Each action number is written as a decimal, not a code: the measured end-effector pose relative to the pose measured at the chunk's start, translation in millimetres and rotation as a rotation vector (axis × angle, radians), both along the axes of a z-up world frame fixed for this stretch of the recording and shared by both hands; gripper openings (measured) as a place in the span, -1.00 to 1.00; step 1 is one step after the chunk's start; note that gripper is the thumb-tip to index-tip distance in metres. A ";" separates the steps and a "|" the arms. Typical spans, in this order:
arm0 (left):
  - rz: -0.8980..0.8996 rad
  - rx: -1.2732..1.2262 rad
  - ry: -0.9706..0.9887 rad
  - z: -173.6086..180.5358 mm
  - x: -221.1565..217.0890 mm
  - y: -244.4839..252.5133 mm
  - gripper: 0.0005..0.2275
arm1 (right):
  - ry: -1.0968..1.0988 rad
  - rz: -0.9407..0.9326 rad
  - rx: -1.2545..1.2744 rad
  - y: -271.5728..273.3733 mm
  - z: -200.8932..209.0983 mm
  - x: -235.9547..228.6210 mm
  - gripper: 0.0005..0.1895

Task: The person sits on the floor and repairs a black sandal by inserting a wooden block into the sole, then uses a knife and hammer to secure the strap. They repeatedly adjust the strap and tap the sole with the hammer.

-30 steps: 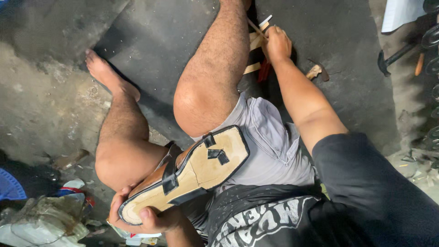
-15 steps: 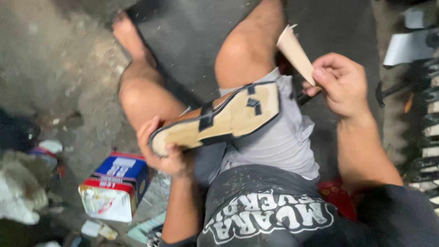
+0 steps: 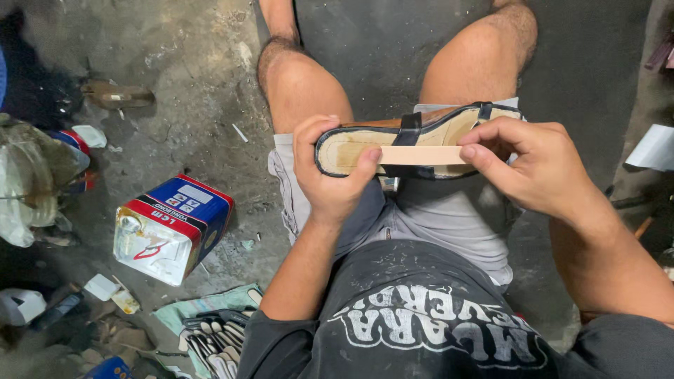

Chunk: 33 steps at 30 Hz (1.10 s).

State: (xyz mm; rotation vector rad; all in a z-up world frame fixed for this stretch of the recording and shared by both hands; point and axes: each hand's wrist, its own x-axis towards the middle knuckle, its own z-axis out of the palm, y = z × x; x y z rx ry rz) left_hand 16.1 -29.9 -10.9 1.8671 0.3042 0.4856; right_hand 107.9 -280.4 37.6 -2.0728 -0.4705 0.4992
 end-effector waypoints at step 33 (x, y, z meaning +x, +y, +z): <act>-0.466 -0.907 0.220 22.3 -5.8 -13.6 -0.36 | -0.345 -0.153 0.548 23.2 -38.3 -81.8 -0.37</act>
